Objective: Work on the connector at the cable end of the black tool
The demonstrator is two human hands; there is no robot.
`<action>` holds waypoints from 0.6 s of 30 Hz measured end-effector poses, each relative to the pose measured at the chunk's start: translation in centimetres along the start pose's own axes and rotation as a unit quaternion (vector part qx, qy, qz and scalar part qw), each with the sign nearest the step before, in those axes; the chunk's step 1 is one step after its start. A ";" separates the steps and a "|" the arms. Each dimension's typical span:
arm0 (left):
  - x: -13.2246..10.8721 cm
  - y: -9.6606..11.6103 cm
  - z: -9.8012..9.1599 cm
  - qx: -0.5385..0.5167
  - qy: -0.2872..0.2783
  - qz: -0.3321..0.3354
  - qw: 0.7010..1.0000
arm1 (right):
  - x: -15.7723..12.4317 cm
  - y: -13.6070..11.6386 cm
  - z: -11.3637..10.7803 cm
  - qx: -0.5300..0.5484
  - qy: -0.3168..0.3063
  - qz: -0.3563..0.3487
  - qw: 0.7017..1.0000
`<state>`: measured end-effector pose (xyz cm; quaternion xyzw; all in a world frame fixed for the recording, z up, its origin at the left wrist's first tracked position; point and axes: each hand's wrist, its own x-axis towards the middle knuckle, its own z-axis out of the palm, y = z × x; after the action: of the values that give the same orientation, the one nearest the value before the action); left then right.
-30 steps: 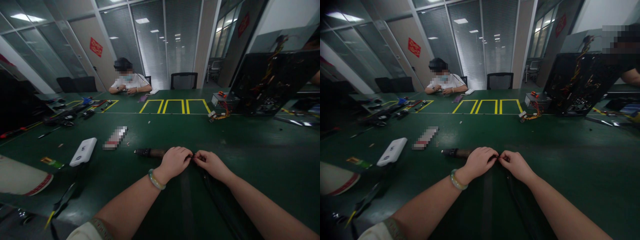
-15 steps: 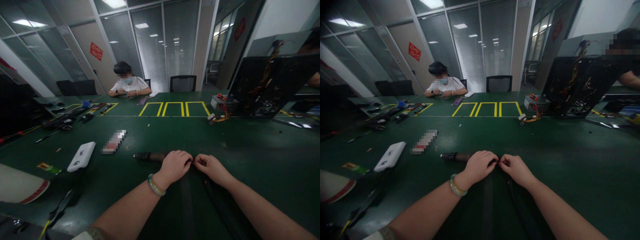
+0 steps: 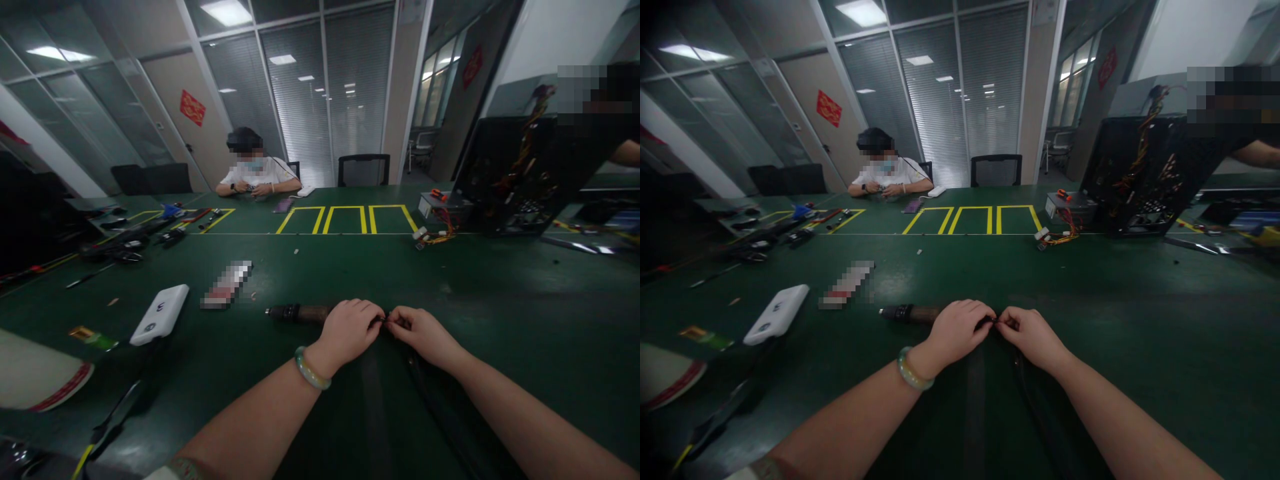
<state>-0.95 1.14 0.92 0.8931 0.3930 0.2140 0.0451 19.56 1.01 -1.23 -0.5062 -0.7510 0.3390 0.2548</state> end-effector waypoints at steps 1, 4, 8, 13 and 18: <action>0.0 0.0 0.0 0.001 0.001 0.001 1.000 | 0.0 0.0 0.0 -0.001 0.002 -0.001 1.000; 0.0 -0.1 0.2 0.004 0.003 0.004 1.000 | 0.0 -0.1 0.0 -0.001 0.003 0.001 1.000; 0.0 0.0 0.3 0.016 0.002 0.003 1.000 | -0.1 -0.4 -0.1 -0.005 0.002 0.004 1.000; -0.1 0.0 0.5 0.018 0.013 -0.012 1.000 | -0.1 -0.6 -0.1 -0.007 0.006 0.004 1.000; -0.1 -0.1 0.6 0.004 0.006 -0.013 1.000 | -0.1 -0.4 0.0 -0.004 0.009 -0.003 1.000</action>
<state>-0.80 1.18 0.38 0.8868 0.4056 0.2175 0.0423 19.37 0.80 -0.89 -0.5080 -0.7517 0.3306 0.2601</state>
